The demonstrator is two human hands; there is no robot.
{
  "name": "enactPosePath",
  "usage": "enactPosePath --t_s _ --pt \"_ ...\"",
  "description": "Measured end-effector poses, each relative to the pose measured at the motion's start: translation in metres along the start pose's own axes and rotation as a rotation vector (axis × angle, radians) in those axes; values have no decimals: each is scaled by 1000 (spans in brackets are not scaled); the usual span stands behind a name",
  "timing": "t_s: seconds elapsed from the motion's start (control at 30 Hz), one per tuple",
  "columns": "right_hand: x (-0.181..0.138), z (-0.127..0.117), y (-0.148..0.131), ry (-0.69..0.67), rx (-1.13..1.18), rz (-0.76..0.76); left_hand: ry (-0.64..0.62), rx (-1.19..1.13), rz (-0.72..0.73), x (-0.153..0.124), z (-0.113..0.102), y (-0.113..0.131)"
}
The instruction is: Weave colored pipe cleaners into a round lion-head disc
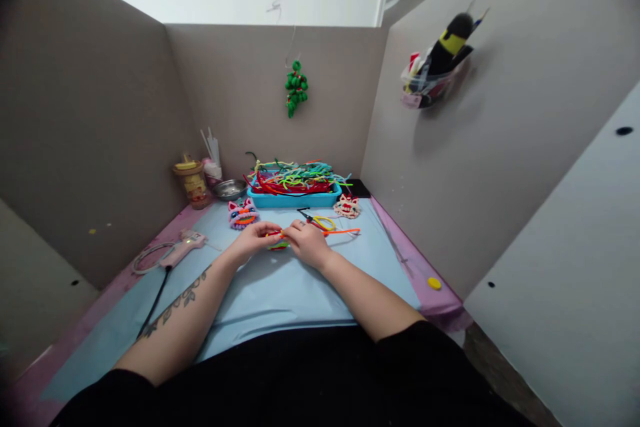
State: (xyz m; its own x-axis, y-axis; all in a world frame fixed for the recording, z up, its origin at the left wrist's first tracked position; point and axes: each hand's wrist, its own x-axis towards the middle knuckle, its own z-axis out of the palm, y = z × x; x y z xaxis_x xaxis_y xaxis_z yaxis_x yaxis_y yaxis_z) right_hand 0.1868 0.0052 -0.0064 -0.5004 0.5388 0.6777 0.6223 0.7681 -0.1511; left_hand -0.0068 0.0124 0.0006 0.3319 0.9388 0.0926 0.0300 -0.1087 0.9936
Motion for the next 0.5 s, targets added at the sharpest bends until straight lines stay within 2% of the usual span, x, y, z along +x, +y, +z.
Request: enactPosePath --t_s 0.5 --pt "0 0 3 -5 191 20 9 29 41 3 -3 -5"
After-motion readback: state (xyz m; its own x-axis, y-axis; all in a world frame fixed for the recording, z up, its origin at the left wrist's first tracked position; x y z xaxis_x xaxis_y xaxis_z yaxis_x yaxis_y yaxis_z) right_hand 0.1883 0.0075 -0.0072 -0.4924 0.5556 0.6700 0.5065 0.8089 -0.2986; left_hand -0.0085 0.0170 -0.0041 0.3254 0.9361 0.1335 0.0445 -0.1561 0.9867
